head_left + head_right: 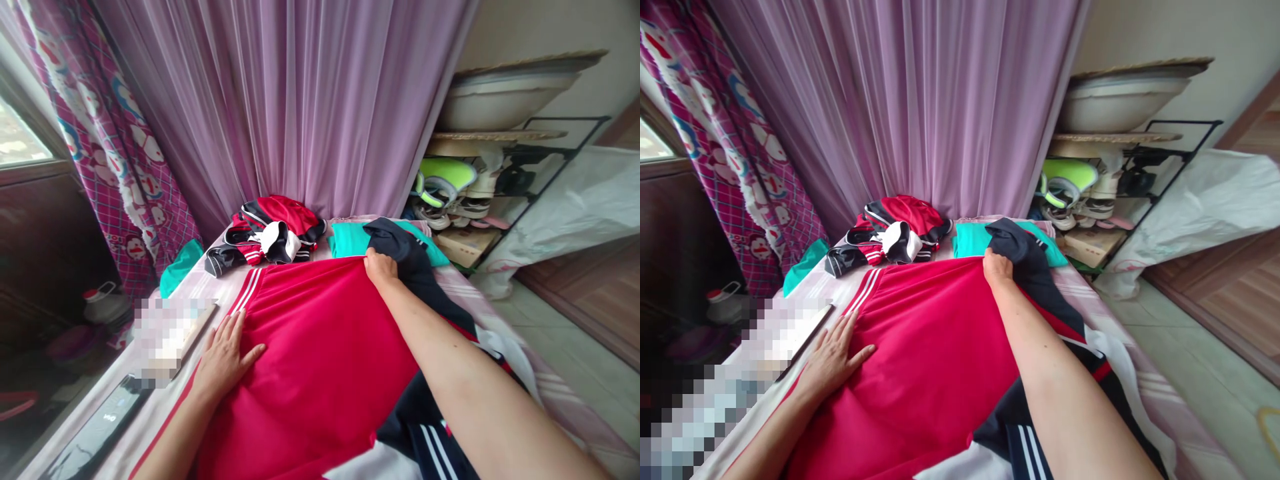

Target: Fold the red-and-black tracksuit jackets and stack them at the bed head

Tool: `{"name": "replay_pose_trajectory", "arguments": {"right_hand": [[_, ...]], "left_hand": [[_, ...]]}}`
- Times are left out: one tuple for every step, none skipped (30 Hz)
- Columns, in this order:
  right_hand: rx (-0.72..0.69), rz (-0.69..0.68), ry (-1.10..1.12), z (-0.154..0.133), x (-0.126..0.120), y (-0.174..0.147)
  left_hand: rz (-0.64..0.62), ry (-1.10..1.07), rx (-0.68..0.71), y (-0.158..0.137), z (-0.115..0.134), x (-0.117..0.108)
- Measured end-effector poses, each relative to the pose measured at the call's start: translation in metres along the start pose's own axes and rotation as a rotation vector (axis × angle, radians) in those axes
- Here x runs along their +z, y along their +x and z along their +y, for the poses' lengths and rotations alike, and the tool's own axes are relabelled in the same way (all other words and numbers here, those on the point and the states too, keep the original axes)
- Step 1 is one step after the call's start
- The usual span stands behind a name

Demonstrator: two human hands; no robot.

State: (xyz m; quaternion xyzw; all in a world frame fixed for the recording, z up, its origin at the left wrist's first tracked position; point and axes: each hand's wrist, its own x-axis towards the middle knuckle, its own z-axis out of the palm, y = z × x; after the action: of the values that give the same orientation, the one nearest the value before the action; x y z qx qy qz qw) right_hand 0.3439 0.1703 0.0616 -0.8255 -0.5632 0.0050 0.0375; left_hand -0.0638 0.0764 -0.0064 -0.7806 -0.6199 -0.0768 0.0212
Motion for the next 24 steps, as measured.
{"name": "replay_pose_trajectory", "arguments": {"right_hand": [[0.003, -0.003, 0.004, -0.001, 0.003, 0.0], [0.002, -0.005, 0.008, -0.002, 0.005, -0.002], [-0.001, -0.006, 0.011, -0.002, 0.008, -0.004], [-0.007, -0.008, 0.013, -0.001, 0.01, -0.007], [-0.013, -0.01, 0.015, 0.001, 0.012, -0.01], [-0.019, -0.013, 0.015, 0.003, 0.013, -0.013], [-0.026, -0.015, 0.015, 0.006, 0.014, -0.015], [-0.034, -0.017, 0.014, 0.01, 0.015, -0.017], [-0.042, -0.02, 0.012, 0.013, 0.015, -0.018], [-0.05, -0.022, 0.009, 0.015, 0.014, -0.019], [-0.058, -0.023, 0.006, 0.017, 0.014, -0.019], [-0.062, -0.025, 0.005, 0.019, 0.013, -0.018], [-0.065, -0.025, 0.004, 0.019, 0.012, -0.018], [-0.065, -0.022, 0.006, 0.019, 0.012, -0.017], [-0.067, -0.017, 0.01, 0.018, 0.011, -0.017], [-0.068, -0.013, 0.015, 0.017, 0.01, -0.016], [-0.071, -0.01, 0.019, 0.016, 0.01, -0.016], [-0.074, -0.006, 0.024, 0.015, 0.01, -0.016], [-0.075, 0.006, 0.03, 0.014, 0.01, -0.015], [-0.071, 0.026, 0.04, 0.013, 0.01, -0.015], [-0.063, 0.057, 0.053, 0.012, 0.01, -0.015], [-0.05, 0.094, 0.072, 0.012, 0.011, -0.015], [-0.032, 0.131, 0.094, 0.011, 0.013, -0.014], [-0.011, 0.163, 0.115, 0.011, 0.015, -0.014]], "left_hand": [[-0.015, -0.007, -0.002, -0.001, 0.0, -0.001], [-0.026, -0.017, 0.004, -0.001, -0.001, -0.002], [-0.033, -0.032, 0.016, 0.0, -0.003, -0.004], [-0.038, -0.051, 0.028, 0.003, -0.005, -0.008], [-0.043, -0.073, 0.033, 0.007, -0.007, -0.013], [-0.047, -0.097, 0.027, 0.014, -0.01, -0.019], [-0.046, -0.118, 0.009, 0.024, -0.012, -0.027], [-0.043, -0.135, -0.014, 0.037, -0.015, -0.034], [-0.029, -0.144, -0.032, 0.052, -0.016, -0.042], [-0.008, -0.138, -0.029, 0.07, -0.017, -0.048], [0.004, -0.131, -0.003, 0.089, -0.017, -0.054], [-0.002, -0.127, 0.021, 0.108, -0.017, -0.058], [-0.017, -0.131, 0.054, 0.127, -0.016, -0.06], [-0.052, -0.135, 0.072, 0.144, -0.014, -0.06], [-0.089, -0.138, 0.08, 0.159, -0.012, -0.058], [-0.124, -0.142, 0.092, 0.172, -0.011, -0.056], [-0.157, -0.145, 0.101, 0.182, -0.009, -0.053], [-0.183, -0.148, 0.111, 0.19, -0.008, -0.05], [-0.203, -0.15, 0.123, 0.196, -0.007, -0.047], [-0.218, -0.151, 0.131, 0.2, -0.007, -0.046], [-0.228, -0.154, 0.137, 0.202, -0.007, -0.045], [-0.23, -0.159, 0.141, 0.203, -0.008, -0.046], [-0.228, -0.169, 0.145, 0.204, -0.01, -0.047], [-0.224, -0.183, 0.149, 0.203, -0.012, -0.05]]}}
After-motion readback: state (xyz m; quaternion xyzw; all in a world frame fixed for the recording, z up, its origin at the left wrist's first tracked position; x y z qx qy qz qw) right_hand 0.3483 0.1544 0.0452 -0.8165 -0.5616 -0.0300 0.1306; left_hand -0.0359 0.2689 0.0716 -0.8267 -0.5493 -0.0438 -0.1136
